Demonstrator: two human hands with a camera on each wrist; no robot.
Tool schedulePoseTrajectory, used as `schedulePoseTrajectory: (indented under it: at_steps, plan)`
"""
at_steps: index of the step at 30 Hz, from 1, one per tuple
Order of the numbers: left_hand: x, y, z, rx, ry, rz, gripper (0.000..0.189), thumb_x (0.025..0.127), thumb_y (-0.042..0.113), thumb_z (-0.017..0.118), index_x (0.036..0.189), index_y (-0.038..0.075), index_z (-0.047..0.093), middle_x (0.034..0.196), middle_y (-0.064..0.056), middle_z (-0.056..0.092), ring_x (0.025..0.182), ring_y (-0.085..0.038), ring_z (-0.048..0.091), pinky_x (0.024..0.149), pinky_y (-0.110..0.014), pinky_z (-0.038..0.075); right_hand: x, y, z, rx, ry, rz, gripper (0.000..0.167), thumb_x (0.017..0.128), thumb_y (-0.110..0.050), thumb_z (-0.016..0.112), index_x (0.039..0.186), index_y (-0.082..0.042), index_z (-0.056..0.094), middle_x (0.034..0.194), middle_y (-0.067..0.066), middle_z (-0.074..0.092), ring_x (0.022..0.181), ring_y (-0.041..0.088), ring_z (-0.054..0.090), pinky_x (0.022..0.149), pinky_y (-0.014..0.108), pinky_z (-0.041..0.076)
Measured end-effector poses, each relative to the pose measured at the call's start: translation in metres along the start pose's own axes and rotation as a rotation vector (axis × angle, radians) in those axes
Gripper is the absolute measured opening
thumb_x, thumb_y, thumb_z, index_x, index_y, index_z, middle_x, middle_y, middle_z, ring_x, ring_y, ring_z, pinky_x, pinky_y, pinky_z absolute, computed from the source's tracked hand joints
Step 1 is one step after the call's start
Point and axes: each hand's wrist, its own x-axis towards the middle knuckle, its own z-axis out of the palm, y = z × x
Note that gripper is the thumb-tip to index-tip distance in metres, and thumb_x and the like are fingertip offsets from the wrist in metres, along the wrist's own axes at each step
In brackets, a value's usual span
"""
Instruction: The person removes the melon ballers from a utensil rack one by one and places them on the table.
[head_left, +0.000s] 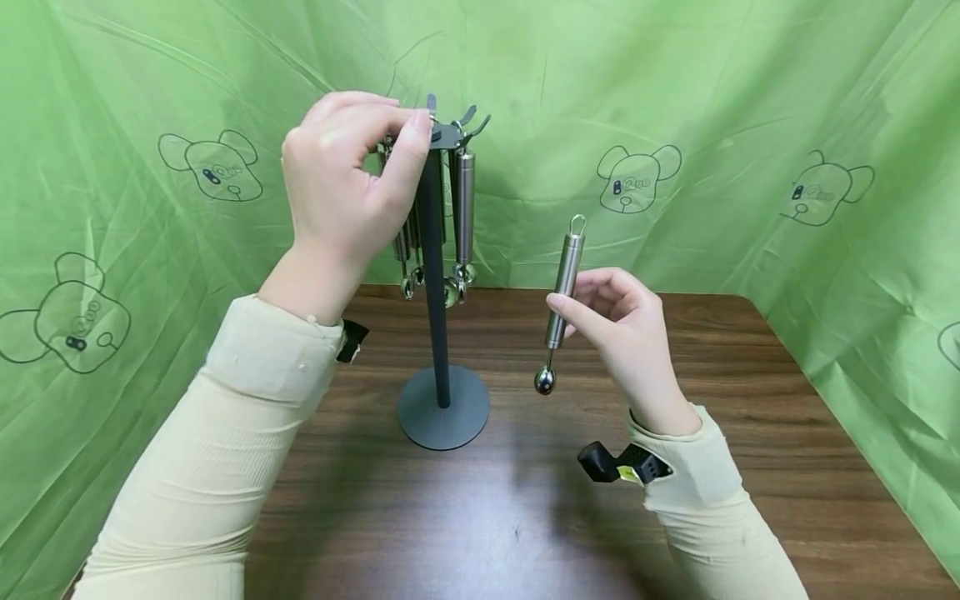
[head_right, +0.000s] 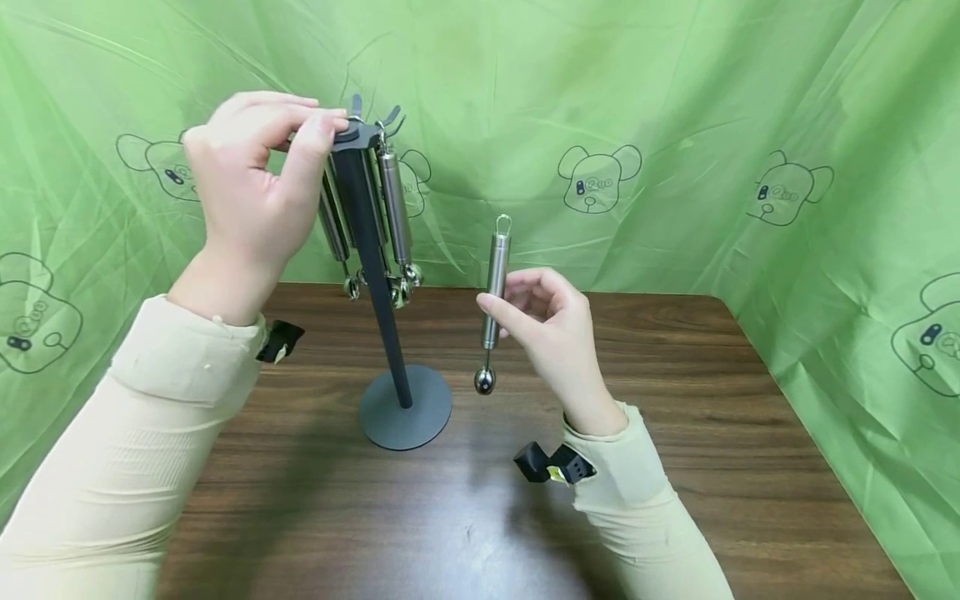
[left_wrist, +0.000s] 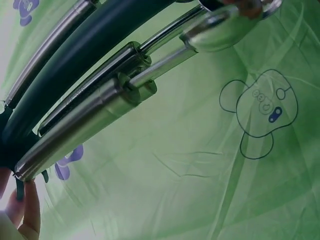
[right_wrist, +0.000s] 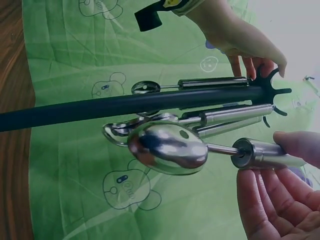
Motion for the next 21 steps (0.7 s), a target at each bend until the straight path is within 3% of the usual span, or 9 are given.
schedulePoseTrajectory:
  at_steps: [5, 9, 21]
  plan:
    - [0.002, -0.002, 0.002, -0.032, -0.009, -0.009, 0.035, 0.088, 0.033, 0.056, 0.078, 0.010, 0.080, 0.084, -0.003, 0.078, 0.089, -0.017, 0.069, 0.071, -0.028, 0.049, -0.007, 0.005, -0.003, -0.009, 0.015, 0.033, 0.016, 0.083, -0.004, 0.075, 0.094, -0.012, 0.067, 0.077, -0.004, 0.071, 0.060, 0.011, 0.063, 0.059, 0.026, 0.057]
    - [0.002, -0.004, 0.002, -0.057, -0.011, -0.022, 0.033, 0.088, 0.032, 0.056, 0.081, 0.012, 0.081, 0.084, -0.002, 0.078, 0.090, -0.016, 0.069, 0.070, -0.028, 0.050, -0.014, 0.009, -0.003, -0.011, 0.017, 0.051, 0.016, 0.082, -0.003, 0.076, 0.094, -0.011, 0.068, 0.076, -0.004, 0.070, 0.059, 0.011, 0.062, 0.058, 0.026, 0.056]
    - [0.003, -0.010, 0.002, -0.154, 0.023, 0.003, 0.032, 0.085, 0.029, 0.056, 0.082, 0.009, 0.081, 0.081, -0.009, 0.077, 0.088, -0.025, 0.072, 0.087, -0.027, 0.053, -0.032, 0.025, -0.006, 0.022, 0.031, 0.105, 0.017, 0.082, -0.001, 0.076, 0.093, -0.011, 0.068, 0.075, -0.004, 0.070, 0.057, 0.009, 0.063, 0.058, 0.026, 0.057]
